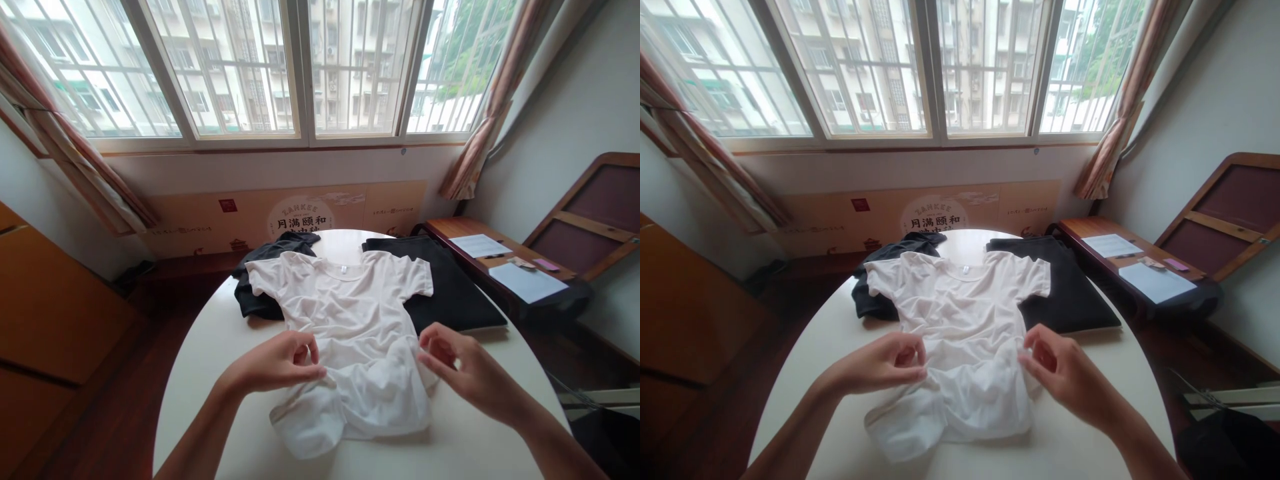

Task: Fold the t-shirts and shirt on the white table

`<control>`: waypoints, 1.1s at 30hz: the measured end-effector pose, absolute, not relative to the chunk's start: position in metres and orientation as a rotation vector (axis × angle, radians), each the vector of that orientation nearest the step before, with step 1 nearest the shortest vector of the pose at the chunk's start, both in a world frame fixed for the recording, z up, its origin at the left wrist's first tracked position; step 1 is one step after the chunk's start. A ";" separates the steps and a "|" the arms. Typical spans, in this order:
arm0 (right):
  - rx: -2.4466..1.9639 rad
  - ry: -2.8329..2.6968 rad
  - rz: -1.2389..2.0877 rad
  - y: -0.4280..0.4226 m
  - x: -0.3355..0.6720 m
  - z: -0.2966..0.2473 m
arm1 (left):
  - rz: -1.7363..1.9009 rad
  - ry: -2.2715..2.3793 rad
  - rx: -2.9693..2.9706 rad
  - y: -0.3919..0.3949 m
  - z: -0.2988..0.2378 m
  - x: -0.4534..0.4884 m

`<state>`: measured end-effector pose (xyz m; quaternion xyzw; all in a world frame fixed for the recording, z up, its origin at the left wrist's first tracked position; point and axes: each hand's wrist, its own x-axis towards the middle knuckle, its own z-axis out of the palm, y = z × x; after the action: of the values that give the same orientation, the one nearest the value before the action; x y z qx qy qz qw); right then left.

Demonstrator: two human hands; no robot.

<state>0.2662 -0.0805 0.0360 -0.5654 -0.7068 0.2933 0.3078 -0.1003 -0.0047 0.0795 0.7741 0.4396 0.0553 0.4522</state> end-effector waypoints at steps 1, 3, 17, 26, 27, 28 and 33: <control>-1.464 -1.934 0.752 -0.091 0.261 0.031 | 0.096 1.105 1.928 -0.006 0.081 -0.100; -1.387 -2.065 0.716 -0.109 0.252 0.019 | 0.081 1.108 1.968 -0.010 0.083 -0.099; -1.376 -1.616 0.741 -0.154 0.288 0.028 | 0.086 0.677 2.000 -0.028 0.103 -0.100; -1.546 -1.862 1.404 -0.170 0.299 0.031 | -0.194 0.659 1.517 -0.021 0.088 -0.088; -1.550 -1.878 1.376 -0.165 0.294 0.033 | -0.057 0.742 1.573 -0.019 0.082 -0.086; -1.564 -1.890 1.311 -0.159 0.290 0.035 | 0.096 0.857 1.665 -0.016 0.076 -0.085; -1.640 -1.882 0.948 -0.112 0.279 0.033 | 0.375 1.628 2.080 0.007 0.053 -0.097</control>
<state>0.2792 -0.1123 0.0329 -0.5971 -0.6854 0.3452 0.2336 -0.0975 0.0071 0.0526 0.7578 0.5931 0.1367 0.2350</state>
